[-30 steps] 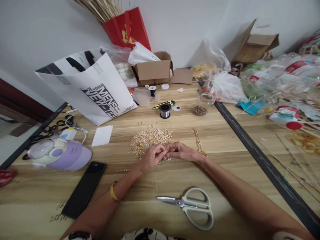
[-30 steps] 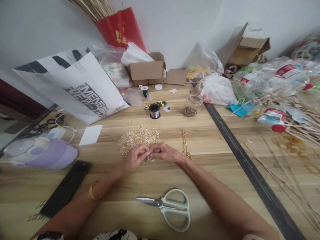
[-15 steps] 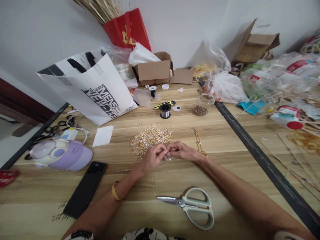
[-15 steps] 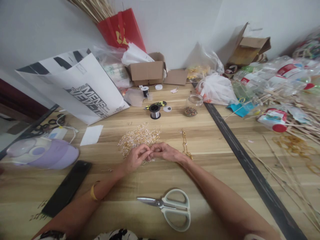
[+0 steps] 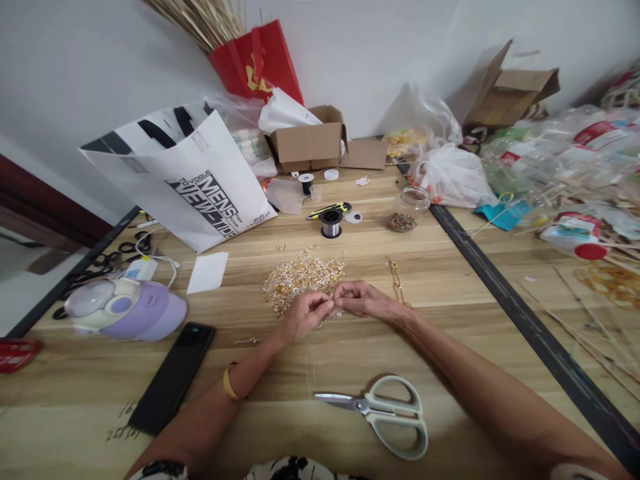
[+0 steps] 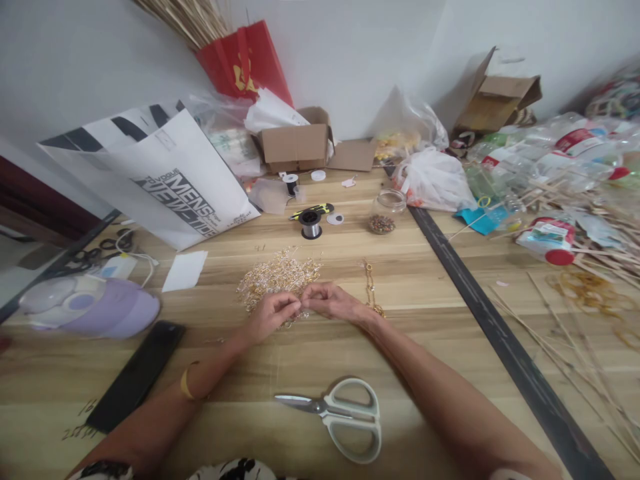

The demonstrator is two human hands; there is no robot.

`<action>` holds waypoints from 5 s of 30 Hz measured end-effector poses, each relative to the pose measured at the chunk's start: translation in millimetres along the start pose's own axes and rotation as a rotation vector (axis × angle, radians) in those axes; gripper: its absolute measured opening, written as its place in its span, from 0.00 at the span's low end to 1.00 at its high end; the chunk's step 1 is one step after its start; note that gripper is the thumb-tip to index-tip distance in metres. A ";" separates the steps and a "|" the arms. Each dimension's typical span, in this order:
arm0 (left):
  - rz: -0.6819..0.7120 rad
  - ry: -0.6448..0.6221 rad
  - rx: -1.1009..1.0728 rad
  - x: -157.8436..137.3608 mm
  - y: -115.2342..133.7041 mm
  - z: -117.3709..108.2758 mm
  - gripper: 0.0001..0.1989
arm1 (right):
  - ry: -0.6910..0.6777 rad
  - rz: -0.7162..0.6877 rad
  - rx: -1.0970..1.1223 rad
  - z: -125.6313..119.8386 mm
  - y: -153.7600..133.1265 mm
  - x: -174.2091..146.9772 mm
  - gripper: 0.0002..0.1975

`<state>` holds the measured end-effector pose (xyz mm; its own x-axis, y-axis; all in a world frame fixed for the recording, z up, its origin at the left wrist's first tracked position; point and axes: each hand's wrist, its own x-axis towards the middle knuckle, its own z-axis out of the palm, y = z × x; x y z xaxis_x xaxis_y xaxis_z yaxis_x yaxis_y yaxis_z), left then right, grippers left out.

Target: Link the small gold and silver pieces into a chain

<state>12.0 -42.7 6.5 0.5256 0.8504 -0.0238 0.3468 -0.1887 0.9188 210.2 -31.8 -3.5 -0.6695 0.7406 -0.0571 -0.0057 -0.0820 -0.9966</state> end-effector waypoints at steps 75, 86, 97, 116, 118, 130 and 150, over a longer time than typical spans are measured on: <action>-0.053 -0.005 0.042 -0.7 9.1 3.0 0.09 | 0.153 -0.146 -0.568 14.2 -22.3 -4.9 0.10; -0.036 -0.023 0.086 -1.3 7.3 2.0 0.14 | 0.146 -0.170 -0.604 16.1 -24.8 -6.5 0.09; -0.077 -0.029 -0.189 1.5 1.0 -2.1 0.17 | 0.459 -0.390 -0.630 12.9 -21.0 -6.7 0.13; -0.080 -0.024 -0.208 2.7 -3.3 -5.2 0.16 | 0.241 -0.399 -0.673 13.5 -15.1 -3.1 0.07; -0.067 -0.029 -0.199 2.6 -3.1 -5.5 0.16 | 0.239 -0.405 -0.667 13.5 -15.9 -3.1 0.07; -0.131 -0.048 -0.326 2.4 -0.8 -6.4 0.19 | 0.297 -0.353 -0.712 15.9 -17.3 -4.3 0.05; -0.205 -0.040 -0.395 1.5 4.8 -10.0 0.19 | 0.174 -0.366 -0.791 19.8 -15.4 -5.4 0.06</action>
<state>6.6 -37.5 14.8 0.5092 0.8295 -0.2293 0.1281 0.1904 0.9733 199.2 -47.8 13.3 -0.6032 0.7265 0.3292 0.3608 0.6166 -0.6998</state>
